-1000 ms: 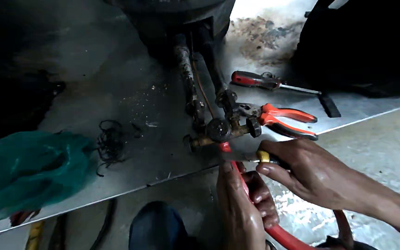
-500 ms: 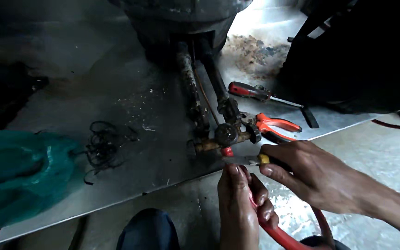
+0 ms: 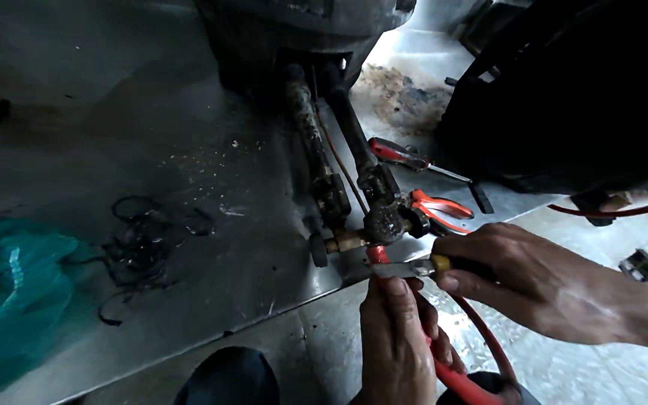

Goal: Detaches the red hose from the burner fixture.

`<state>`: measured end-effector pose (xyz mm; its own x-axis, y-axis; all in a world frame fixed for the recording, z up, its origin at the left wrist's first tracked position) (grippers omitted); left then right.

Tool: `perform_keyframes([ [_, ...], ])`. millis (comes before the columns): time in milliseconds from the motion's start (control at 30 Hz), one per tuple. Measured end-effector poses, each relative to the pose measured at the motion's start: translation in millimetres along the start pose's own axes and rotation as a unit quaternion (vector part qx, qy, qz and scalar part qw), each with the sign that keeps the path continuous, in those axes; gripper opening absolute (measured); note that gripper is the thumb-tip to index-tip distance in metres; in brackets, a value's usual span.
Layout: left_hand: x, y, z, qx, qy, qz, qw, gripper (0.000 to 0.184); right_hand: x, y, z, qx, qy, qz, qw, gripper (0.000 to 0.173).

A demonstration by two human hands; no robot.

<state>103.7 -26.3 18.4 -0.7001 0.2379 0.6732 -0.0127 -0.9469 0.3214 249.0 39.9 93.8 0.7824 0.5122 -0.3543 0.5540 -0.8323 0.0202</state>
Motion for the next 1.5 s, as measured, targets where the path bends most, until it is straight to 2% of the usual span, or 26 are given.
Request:
perform_keyframes([
  [100,1,-2,0,-0.002,-0.017,0.018,1.0,0.031,-2,-1,-1,-0.011,0.004,0.002,1.0,0.053],
  [300,0,-5,-2,0.022,-0.082,0.074,0.994,0.041,-9,-3,-2,-0.011,0.069,-0.032,0.997,0.053],
  [800,7,-3,-7,0.028,-0.225,0.134,0.965,0.039,-4,-6,21,0.094,0.134,-0.115,0.98,0.058],
  [1500,2,2,-6,0.045,-0.237,0.139,0.96,0.05,-5,-5,48,0.173,0.104,-0.1,0.974,0.062],
])
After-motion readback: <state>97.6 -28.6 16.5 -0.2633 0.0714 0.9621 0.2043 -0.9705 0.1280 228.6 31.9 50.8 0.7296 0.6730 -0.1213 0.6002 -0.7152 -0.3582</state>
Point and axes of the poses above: each hand's wrist, its own y-axis away from the middle knuckle, its own z-axis out of the palm, x = y × z, the point moved 3 cm from there along -y, towards the middle knuckle, and after that the axes turned 10 degrees about x, right-handed, at the moved point
